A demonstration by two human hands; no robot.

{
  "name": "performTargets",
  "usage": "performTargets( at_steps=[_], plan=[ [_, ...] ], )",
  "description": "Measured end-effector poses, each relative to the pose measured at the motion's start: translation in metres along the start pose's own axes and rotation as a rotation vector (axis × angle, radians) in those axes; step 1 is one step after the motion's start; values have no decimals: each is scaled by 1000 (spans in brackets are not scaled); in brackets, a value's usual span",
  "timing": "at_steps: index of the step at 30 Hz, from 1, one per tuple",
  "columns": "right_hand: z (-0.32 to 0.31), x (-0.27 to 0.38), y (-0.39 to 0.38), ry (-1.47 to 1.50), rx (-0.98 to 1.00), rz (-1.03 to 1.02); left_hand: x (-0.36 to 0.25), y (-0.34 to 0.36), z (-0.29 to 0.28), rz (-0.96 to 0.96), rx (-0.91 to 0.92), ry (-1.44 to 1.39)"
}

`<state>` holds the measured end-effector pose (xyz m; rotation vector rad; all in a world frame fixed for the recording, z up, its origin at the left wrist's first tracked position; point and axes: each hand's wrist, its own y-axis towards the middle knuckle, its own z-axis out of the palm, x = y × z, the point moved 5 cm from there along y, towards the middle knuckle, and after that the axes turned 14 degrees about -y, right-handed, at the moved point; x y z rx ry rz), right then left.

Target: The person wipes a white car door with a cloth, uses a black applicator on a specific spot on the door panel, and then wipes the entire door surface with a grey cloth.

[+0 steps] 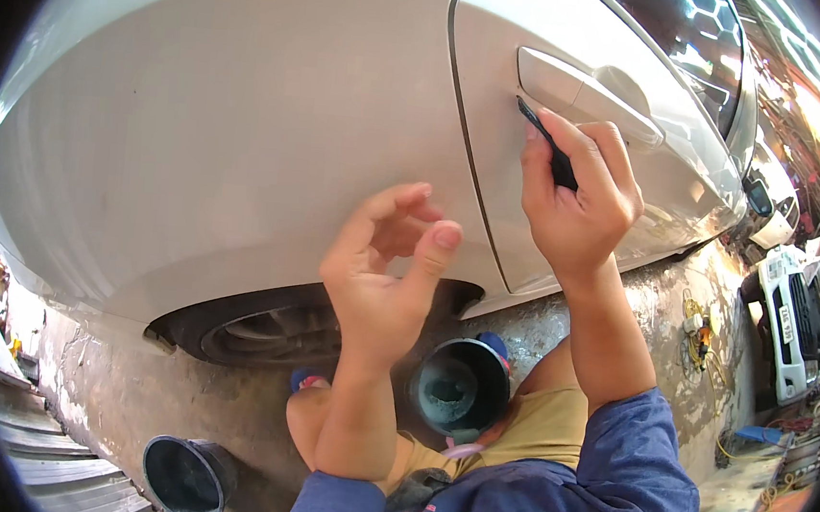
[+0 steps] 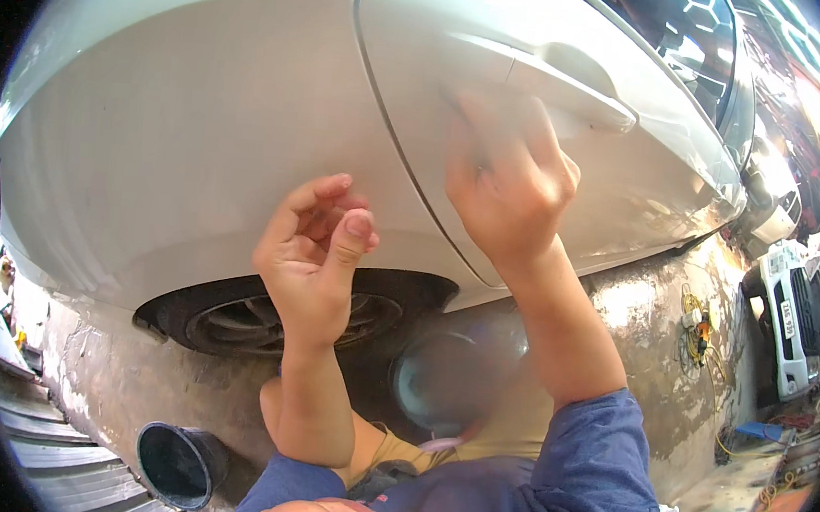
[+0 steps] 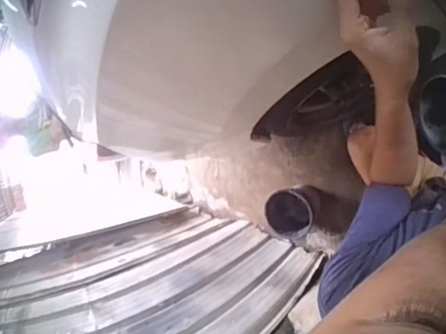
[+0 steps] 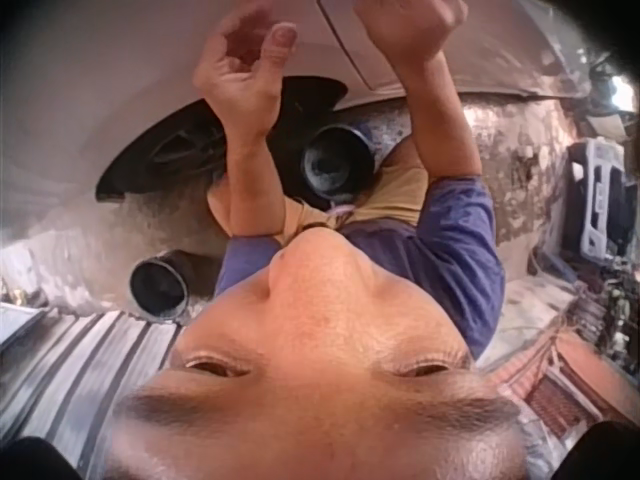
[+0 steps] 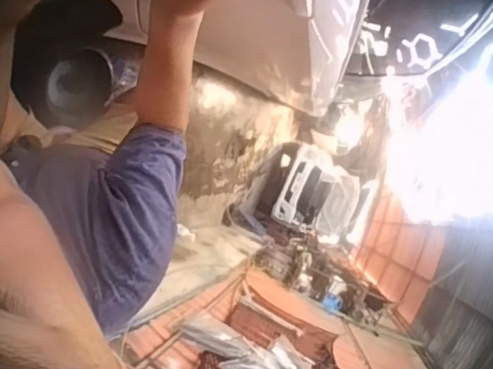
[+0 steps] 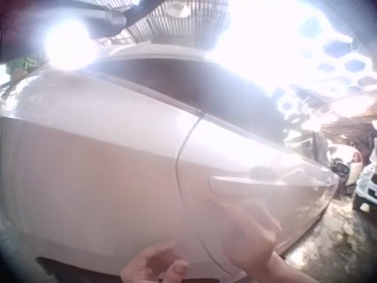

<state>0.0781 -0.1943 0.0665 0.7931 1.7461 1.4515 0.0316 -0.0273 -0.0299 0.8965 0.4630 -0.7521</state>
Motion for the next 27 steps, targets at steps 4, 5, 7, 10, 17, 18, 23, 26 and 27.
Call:
performTargets(
  at_steps=[4,5,7,10,17,18,23,26,27],
  plan=[
    [2,-2,3,-96,12,32,8,1,-8,-17,-10,-31],
    [0,-1,4,-88,-9,-9,8,1,-8,-5,-12,-19],
    [2,-3,4,-115,53,0,9,1,-7,5,-12,-8],
    [1,-1,6,-115,61,-44,10,1,-6,-4,-28,-19],
    [-7,-9,13,252,293,403,8,2,-4,20,-11,-36],
    [-3,-12,7,544,413,649,8,3,-3,11,-8,-8],
    [-8,8,-23,1092,570,1004,-3,3,15,-35,81,-29],
    [-15,14,-36,1012,679,860,-10,5,26,-152,117,-64],
    [-19,15,-40,975,687,809,-10,7,29,-217,130,-50]
  ],
)
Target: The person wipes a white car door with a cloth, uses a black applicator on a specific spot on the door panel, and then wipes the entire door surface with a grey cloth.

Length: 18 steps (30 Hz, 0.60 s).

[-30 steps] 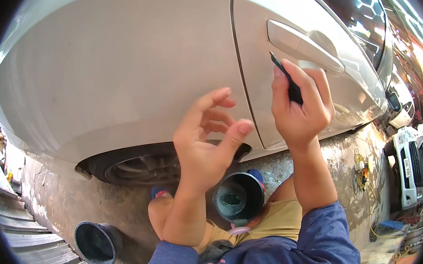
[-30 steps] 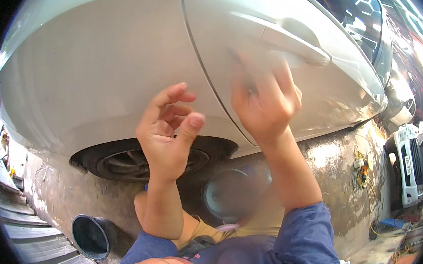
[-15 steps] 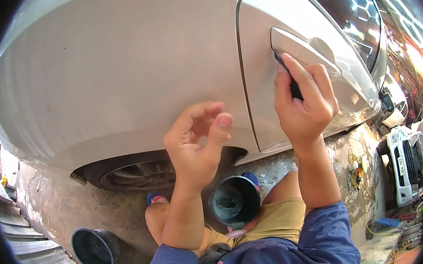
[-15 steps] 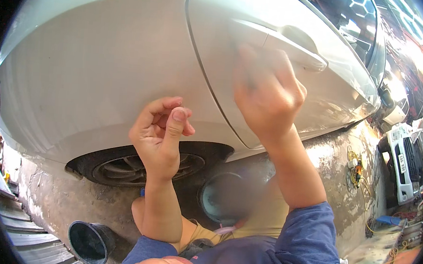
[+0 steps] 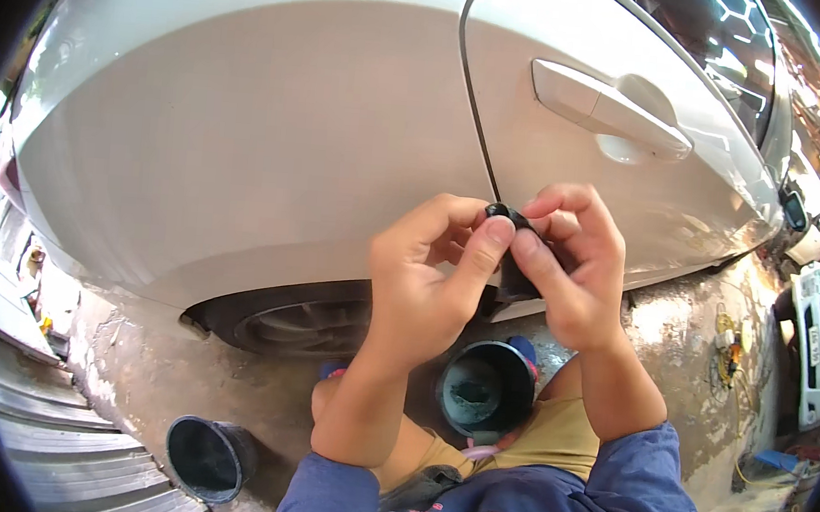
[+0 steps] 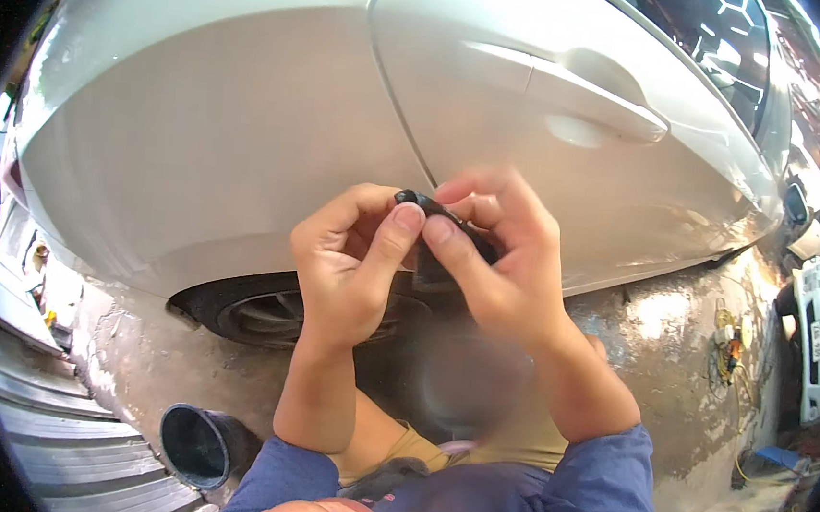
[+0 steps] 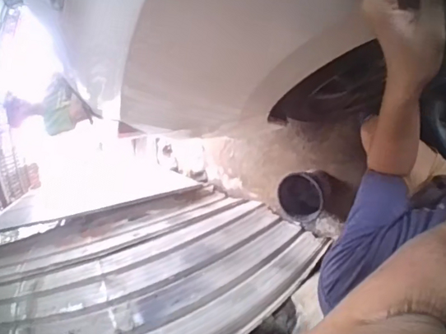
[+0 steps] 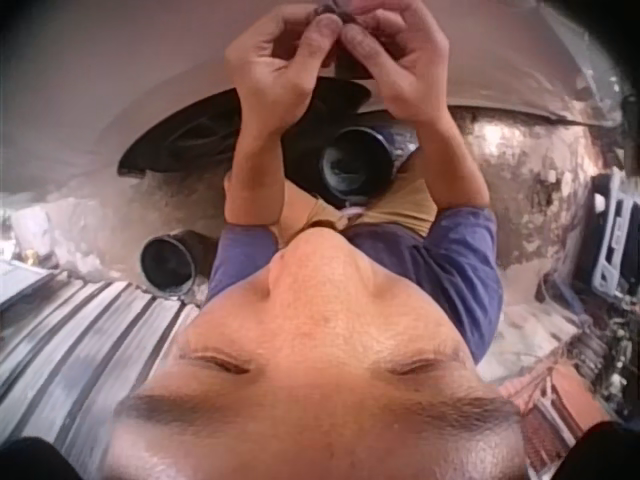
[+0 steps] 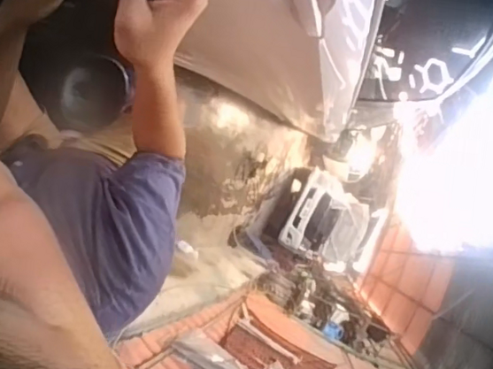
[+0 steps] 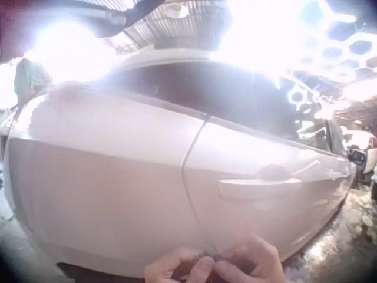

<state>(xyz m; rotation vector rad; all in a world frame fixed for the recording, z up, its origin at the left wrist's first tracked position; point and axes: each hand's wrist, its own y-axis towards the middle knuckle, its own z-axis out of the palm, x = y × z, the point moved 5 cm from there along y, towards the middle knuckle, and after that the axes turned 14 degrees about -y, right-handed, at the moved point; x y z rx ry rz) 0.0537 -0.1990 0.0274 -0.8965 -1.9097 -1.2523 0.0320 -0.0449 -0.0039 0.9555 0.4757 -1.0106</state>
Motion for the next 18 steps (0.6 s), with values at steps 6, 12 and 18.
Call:
performTargets(
  at_steps=[6,12,18],
  plan=[
    [-10,14,-6,-600,-65,-558,-26,18,13,-100,105,278],
    [-20,3,-4,-307,-1,-554,-41,40,28,-311,100,366],
    [-20,-29,-2,233,-173,-24,-45,54,46,-227,128,672]
  ],
)
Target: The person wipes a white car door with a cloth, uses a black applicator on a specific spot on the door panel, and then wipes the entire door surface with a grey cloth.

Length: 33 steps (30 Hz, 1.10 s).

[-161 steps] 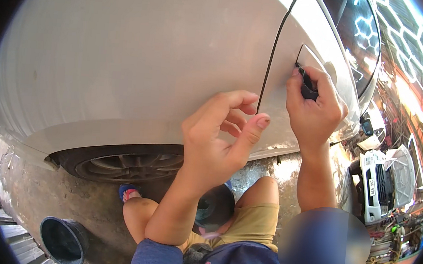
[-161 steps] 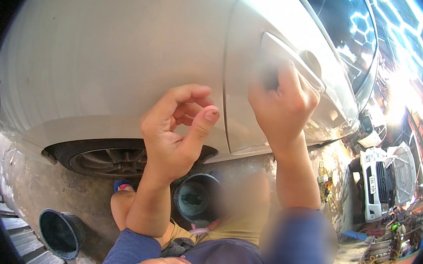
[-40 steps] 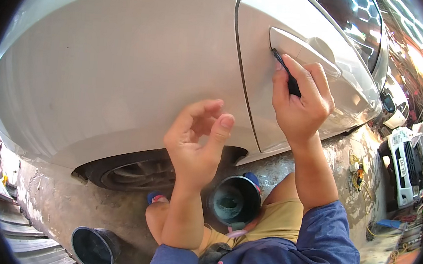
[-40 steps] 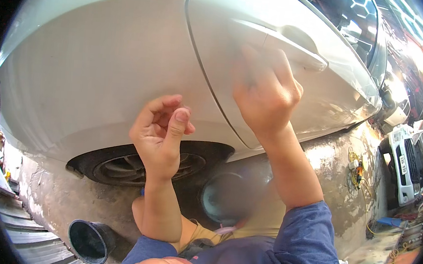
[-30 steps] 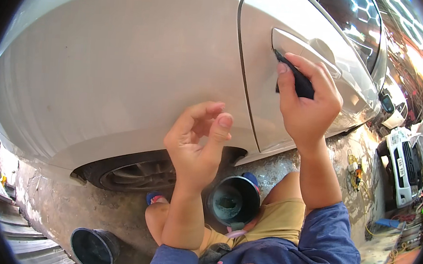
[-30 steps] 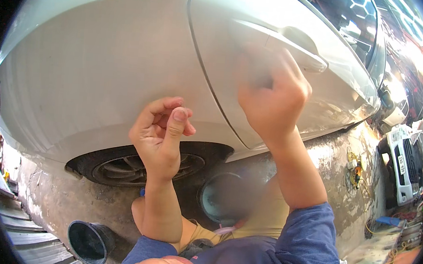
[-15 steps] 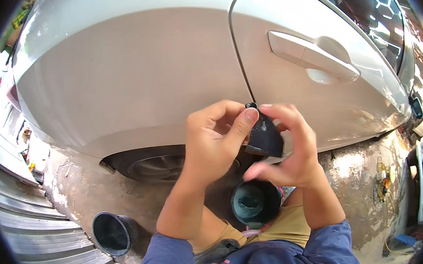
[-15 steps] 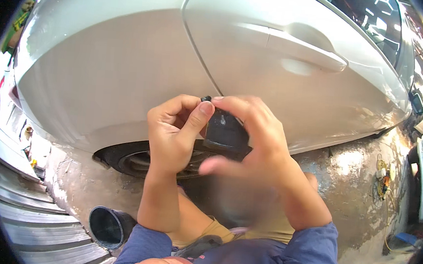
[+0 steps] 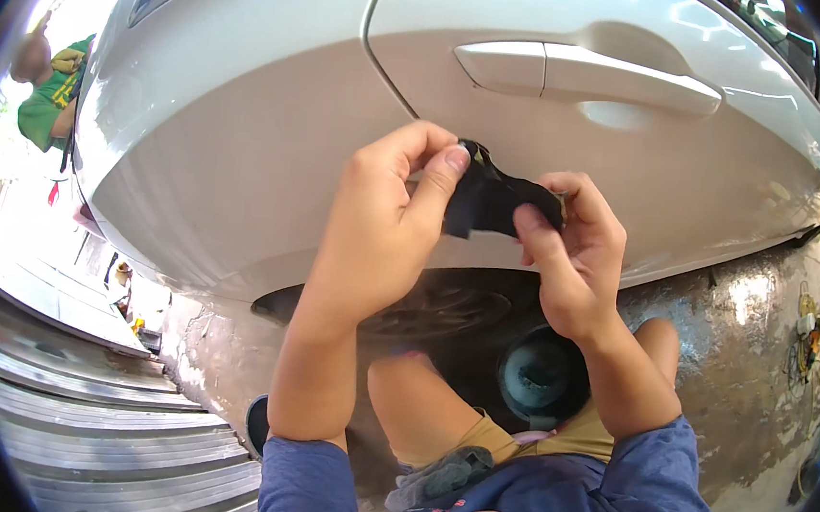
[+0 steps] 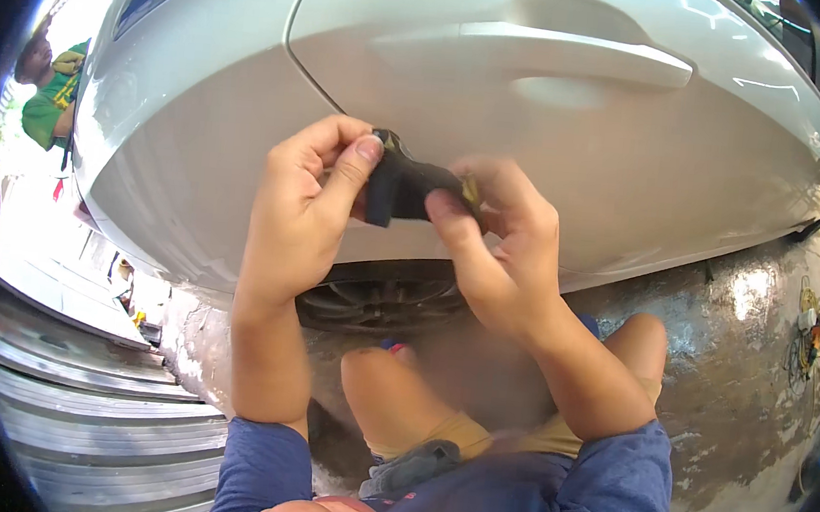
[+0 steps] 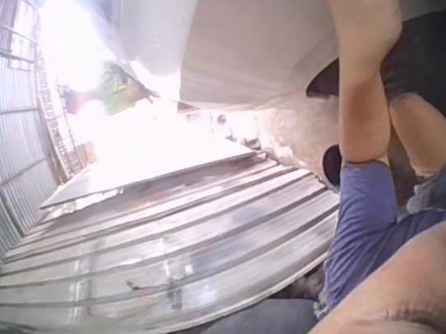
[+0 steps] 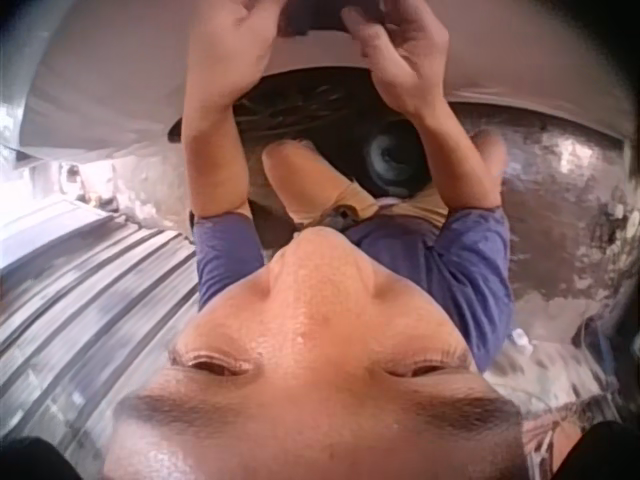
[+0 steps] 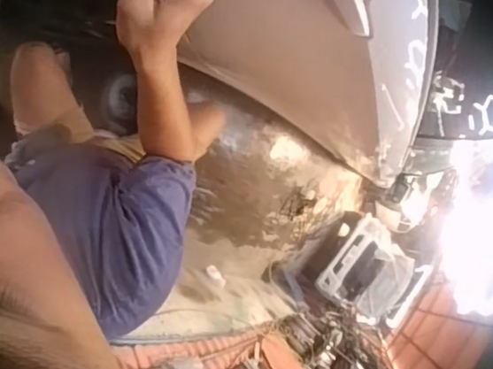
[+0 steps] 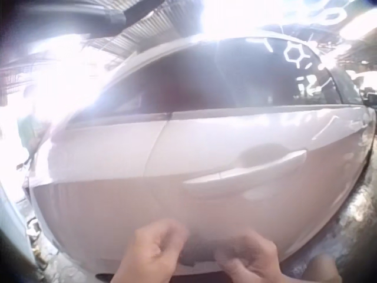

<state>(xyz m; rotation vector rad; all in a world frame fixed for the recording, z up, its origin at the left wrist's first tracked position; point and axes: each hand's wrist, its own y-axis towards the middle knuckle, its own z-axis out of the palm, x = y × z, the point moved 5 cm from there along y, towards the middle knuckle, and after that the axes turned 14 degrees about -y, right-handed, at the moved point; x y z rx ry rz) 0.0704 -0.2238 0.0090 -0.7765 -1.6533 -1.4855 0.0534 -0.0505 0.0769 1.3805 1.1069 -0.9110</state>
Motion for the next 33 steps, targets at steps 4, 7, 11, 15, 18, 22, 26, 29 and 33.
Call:
performTargets(
  at_steps=[4,7,11,15,18,22,26,29,33],
  plan=[
    [10,0,6,80,-37,73,-19,4,7,269,-95,260],
    [17,0,9,297,-78,156,-16,-1,14,267,-187,71],
    [23,-3,14,499,-54,175,-13,-1,17,354,-321,50],
    [26,-6,12,503,65,175,-17,3,15,447,-355,165],
    [27,-4,12,440,156,129,-24,7,16,514,-383,287],
    [29,-3,14,467,239,155,-29,9,20,465,-488,430],
    [27,-3,12,498,314,157,-37,14,23,480,-546,491],
    [22,-6,4,502,364,163,-43,17,27,530,-499,518],
    [11,-27,-19,520,406,201,-46,17,26,519,-583,492]
  ],
)
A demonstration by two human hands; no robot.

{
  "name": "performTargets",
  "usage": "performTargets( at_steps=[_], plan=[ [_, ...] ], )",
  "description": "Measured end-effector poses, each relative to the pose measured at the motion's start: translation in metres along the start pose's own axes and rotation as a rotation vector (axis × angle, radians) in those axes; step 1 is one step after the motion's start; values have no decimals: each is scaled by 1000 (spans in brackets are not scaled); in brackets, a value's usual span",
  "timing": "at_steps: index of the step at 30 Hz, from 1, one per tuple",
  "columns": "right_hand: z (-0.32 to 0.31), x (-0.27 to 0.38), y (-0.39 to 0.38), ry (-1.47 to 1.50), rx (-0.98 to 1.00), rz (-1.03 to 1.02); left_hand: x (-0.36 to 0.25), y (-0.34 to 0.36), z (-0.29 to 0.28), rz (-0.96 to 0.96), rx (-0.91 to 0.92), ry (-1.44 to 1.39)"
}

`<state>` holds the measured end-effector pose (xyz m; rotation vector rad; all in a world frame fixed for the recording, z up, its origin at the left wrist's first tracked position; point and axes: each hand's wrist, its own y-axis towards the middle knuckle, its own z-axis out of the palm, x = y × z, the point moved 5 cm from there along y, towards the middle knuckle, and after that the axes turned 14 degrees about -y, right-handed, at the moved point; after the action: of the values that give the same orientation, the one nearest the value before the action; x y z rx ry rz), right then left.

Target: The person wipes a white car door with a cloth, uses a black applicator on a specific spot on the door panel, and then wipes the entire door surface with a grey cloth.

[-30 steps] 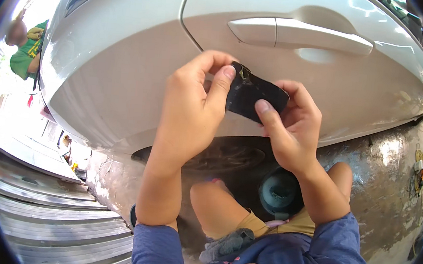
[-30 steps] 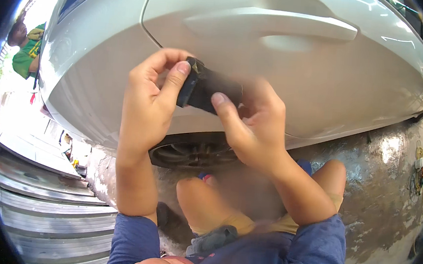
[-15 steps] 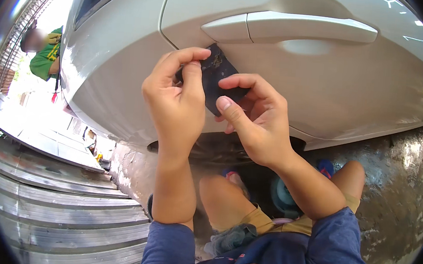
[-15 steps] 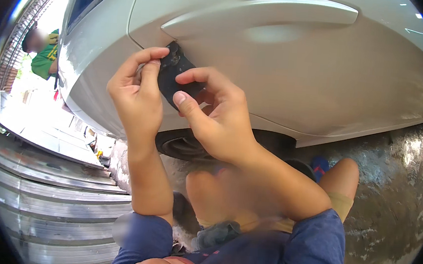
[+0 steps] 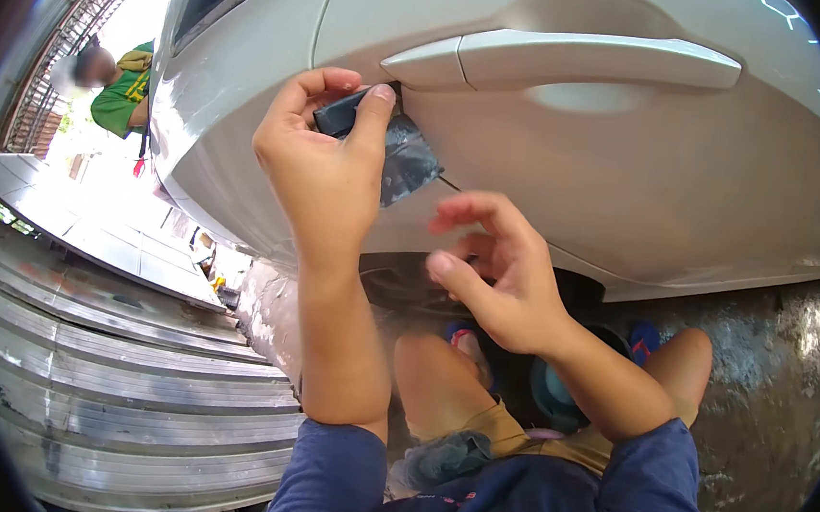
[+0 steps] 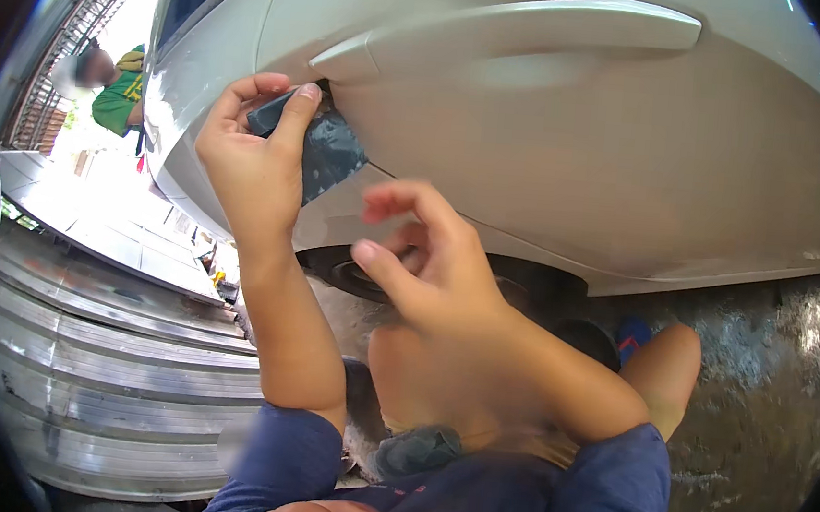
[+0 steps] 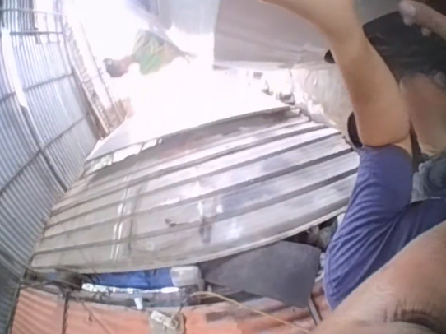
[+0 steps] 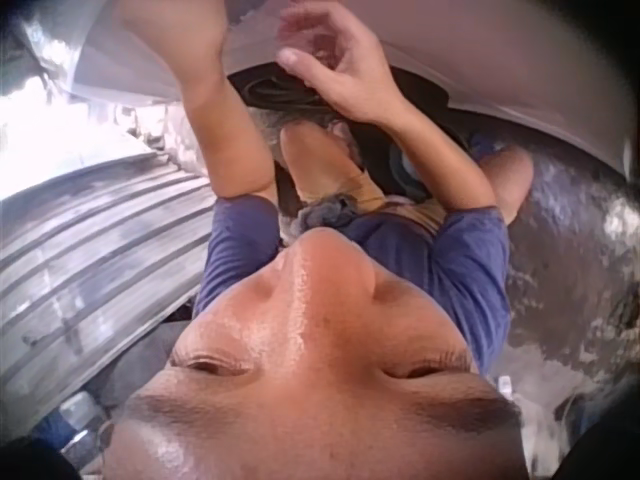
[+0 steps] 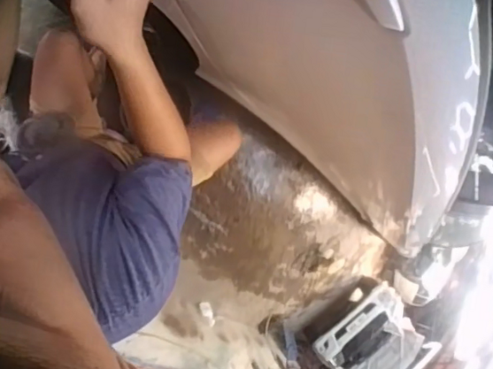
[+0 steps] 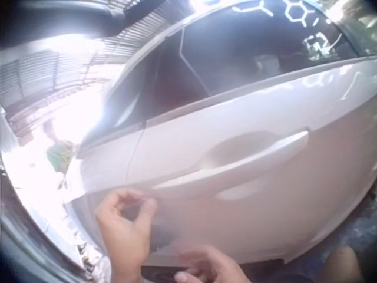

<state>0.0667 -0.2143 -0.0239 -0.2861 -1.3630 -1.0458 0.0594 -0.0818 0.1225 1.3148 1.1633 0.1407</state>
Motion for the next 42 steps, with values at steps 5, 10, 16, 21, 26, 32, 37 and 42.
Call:
performTargets(
  at_steps=[5,10,16,21,26,32,37,42],
  plan=[
    [-31,-78,-61,-1,29,315,-11,6,2,54,-11,106],
    [-62,-182,-134,-107,53,429,-5,2,4,-368,99,-249],
    [-80,-247,-178,-403,190,503,0,-40,-10,-508,-30,-542],
    [-84,-222,-167,-706,222,328,11,-88,-11,-694,-156,-1163],
    [-50,-186,-170,-389,218,246,6,-100,-3,-592,-102,-1356],
    [24,-174,-224,-482,922,223,6,-72,-11,-573,-48,-1167],
    [29,-175,-230,-654,832,156,11,-50,-6,-458,-123,-606],
    [27,-184,-218,-824,874,54,5,-26,5,-377,-194,-488]
  ],
)
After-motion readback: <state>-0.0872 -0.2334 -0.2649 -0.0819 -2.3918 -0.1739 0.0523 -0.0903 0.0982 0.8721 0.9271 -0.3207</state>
